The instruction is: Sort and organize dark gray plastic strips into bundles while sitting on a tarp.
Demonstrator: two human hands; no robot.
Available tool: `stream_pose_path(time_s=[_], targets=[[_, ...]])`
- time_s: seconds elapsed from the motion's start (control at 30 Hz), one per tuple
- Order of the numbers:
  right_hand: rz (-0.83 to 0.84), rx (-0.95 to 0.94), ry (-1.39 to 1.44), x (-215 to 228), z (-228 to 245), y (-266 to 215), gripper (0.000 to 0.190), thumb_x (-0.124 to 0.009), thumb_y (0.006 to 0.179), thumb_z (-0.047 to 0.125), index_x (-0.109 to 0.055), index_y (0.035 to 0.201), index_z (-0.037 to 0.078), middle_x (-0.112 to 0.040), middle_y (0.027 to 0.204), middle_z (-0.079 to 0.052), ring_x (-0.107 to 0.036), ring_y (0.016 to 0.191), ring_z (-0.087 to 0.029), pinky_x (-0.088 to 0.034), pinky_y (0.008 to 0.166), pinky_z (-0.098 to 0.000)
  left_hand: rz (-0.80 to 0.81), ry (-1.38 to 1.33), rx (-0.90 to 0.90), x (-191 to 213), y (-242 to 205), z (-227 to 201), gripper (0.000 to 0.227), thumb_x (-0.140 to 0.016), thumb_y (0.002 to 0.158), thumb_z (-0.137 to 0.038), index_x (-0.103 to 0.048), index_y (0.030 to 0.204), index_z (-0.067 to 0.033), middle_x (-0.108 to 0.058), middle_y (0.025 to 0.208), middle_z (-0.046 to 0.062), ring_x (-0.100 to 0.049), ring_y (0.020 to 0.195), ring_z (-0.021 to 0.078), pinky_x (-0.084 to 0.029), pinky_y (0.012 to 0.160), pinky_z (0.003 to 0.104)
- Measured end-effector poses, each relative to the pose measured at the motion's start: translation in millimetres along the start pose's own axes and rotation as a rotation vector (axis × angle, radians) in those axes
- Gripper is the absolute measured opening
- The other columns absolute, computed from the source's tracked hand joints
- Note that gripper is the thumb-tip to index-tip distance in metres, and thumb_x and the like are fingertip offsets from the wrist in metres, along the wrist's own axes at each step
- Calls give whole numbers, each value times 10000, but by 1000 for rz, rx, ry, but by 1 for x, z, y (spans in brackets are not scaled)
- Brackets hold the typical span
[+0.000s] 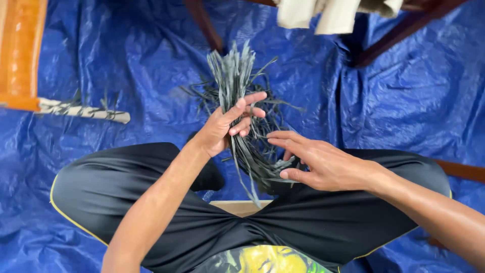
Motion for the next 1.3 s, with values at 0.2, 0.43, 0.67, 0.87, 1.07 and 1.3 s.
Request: stream_pose_path(time_s=[0.2,0.43,0.67,0.87,1.07,1.3], targets=[[153,-10,-130,-23,5,47,688,-683,895,272,-394,1465,18,-392,1565,-110,-670,1086,-292,-568,839,-423,-125,157,-265,36,-22,-49,470,-604,1072,-209,-480,1475,0,-579,918,-12,-431,648,22,-462,711,240],[51,32,-92,-32,-13,95,653,-676,889,221,-418,1455,24,-387,1556,-169,-597,1212,-372,-589,850,-419,-86,76,-440,55,-19,-66,374,-583,1104,-204,-485,1404,-3,-516,851,-6,-468,701,56,-482,733,263],[-617,20,-173,-12,-37,117,305,-588,1054,179,-581,1330,48,-563,1499,-150,-638,1202,-279,-534,989,-386,-72,286,-448,64,0,-38,363,-568,1115,-218,-503,1404,-7,-568,822,10,-531,731,82,-447,683,241],[-470,138,242,-11,-44,127,417,-501,1128,217,-509,1482,-3,-630,1378,-104,-566,1276,-171,-431,1098,-351,24,442,-333,47,9,-6,347,-574,1076,-290,-559,1322,-45,-563,808,-22,-523,732,63,-467,668,240],[-418,91,380,-9,-29,122,438,-583,1067,228,-519,1435,0,-675,1159,-68,-675,938,-119,-554,935,-314,-14,594,-185,50,23,13,183,-586,1067,-242,-619,1018,-69,-549,773,-43,-499,708,48,-446,637,248],[-559,12,273,-3,-34,122,482,-731,956,229,-598,1363,8,-697,1109,-81,-630,913,-140,-553,841,-321,81,864,-350,44,73,42,242,-578,858,-15,-651,1087,17,-711,972,116,-667,931,196,-559,768,359]])
Point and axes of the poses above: each hand's wrist, its own y-axis towards the middle knuckle, its own x-axis out of the back of the hand, z = x × y, the point moved 1 cm from there along y, towards the middle knuckle
